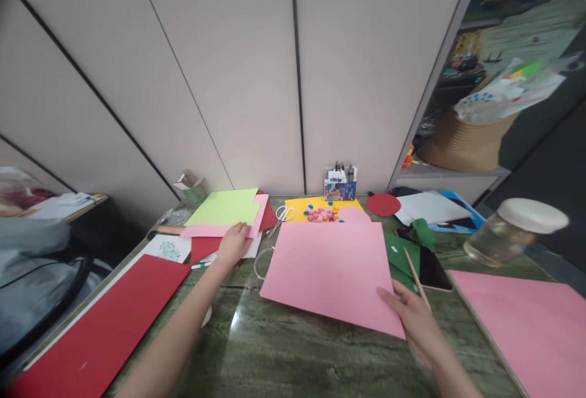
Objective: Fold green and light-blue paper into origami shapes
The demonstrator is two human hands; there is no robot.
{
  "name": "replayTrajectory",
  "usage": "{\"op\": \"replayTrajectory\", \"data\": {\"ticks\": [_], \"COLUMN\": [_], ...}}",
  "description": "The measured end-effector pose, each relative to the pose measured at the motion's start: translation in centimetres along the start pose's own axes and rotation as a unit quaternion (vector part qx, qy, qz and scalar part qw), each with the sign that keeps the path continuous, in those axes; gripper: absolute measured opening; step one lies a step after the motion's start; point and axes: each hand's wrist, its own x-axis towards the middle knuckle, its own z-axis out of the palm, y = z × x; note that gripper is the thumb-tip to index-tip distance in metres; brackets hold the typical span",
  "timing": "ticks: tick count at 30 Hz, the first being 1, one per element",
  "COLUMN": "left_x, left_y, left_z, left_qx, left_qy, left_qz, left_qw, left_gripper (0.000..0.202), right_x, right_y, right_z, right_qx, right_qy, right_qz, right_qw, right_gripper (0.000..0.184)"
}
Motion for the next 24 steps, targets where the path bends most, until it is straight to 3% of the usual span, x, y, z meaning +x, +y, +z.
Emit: {"op": "replayTrajectory", "data": {"ticks": [7, 13, 16, 18, 22, 24], "left_x": [1.0, 1.6, 0.8, -1.2, -7.9, -11.3], "left_y": [-1.5, -0.9, 2.0, 5.3, 13.0, 16.4], "left_z": [-1.6, -5.2, -5.8, -5.0, -1.1, 1.0], "left_qx": [0.007, -0.018, -0.037, -0.053, -0.078, -0.075], "left_qy": [0.002, 0.114, 0.159, 0.166, 0.128, 0.079], "left_qz": [0.021, -0.002, 0.028, 0.074, 0.201, 0.281], "left_qw": [1.000, 0.993, 0.986, 0.982, 0.968, 0.953], "left_gripper": [0.030, 0.031, 0.024, 0.024, 0.019, 0.024], "right_x": [-0.2, 0.1, 0.3, 0.4, 0.3, 0.2], "right_y": [0.5, 0.6, 1.0, 1.5, 2.9, 3.7], "right_z": [0.5, 0.8, 1.4, 2.1, 3.8, 4.5], "right_qx": [0.006, 0.024, 0.029, 0.031, 0.026, 0.011], "right_qy": [-0.022, -0.016, -0.018, -0.016, -0.029, -0.039], "right_qz": [0.008, -0.007, -0.013, -0.019, -0.027, -0.039], "right_qw": [1.000, 1.000, 0.999, 0.999, 0.999, 0.998], "right_gripper": [0.042, 0.046, 0.047, 0.045, 0.041, 0.039]}}
